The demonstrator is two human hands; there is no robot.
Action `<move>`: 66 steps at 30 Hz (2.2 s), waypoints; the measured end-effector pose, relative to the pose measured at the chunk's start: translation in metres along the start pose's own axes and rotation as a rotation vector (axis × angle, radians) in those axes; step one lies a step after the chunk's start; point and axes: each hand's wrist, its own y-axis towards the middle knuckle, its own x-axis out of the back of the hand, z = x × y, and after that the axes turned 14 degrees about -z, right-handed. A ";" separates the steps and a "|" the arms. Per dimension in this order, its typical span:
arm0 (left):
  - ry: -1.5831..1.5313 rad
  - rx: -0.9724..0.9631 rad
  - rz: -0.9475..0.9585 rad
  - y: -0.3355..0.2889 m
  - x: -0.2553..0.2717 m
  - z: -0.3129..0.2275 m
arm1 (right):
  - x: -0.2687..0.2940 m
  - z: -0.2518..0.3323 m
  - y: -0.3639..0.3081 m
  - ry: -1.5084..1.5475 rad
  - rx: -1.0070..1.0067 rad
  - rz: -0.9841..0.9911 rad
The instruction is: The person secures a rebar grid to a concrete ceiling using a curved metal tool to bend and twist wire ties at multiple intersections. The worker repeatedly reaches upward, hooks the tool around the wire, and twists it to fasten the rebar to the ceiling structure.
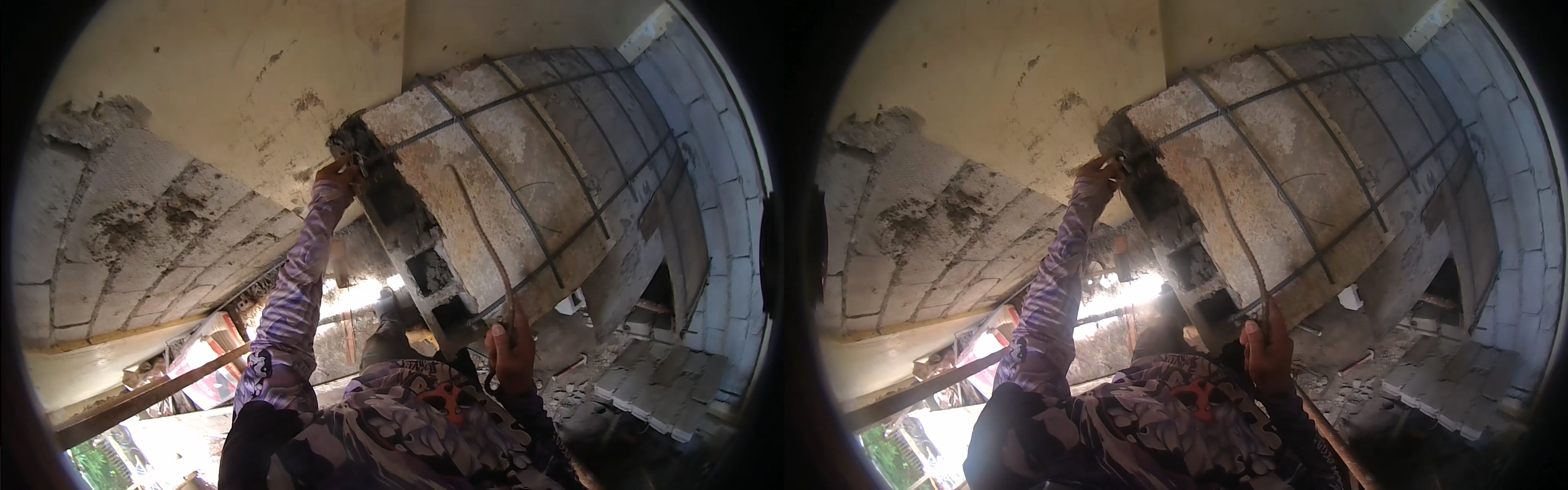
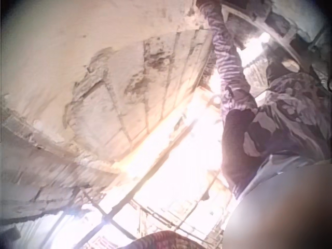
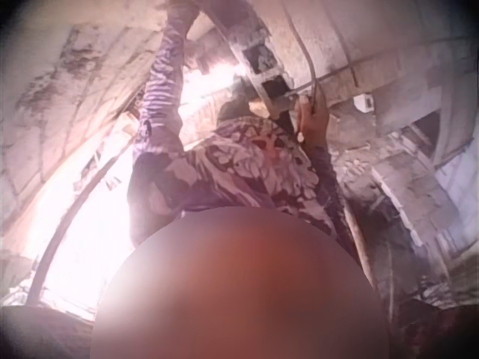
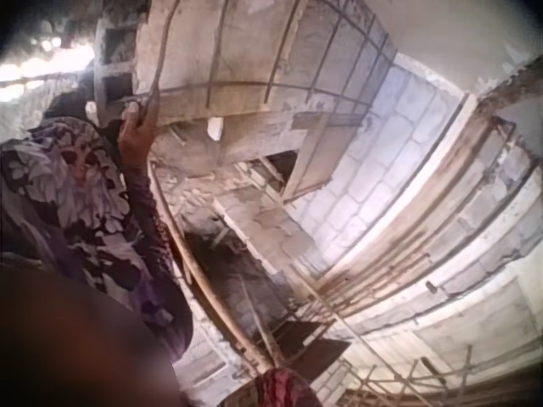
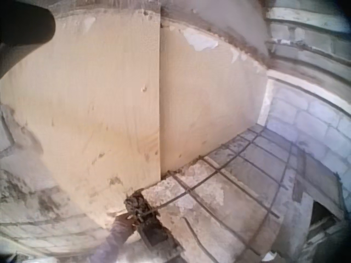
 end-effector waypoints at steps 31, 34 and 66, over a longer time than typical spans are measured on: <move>-0.257 -0.720 0.785 0.042 0.034 -0.014 | -0.051 -0.029 0.053 0.636 -0.839 0.489; 0.542 -0.534 0.259 0.027 0.022 -0.011 | -0.043 -0.044 0.061 0.798 -0.977 0.570; -0.272 0.419 -0.171 -0.038 -0.063 0.045 | -0.065 -0.019 0.027 -0.647 0.673 0.550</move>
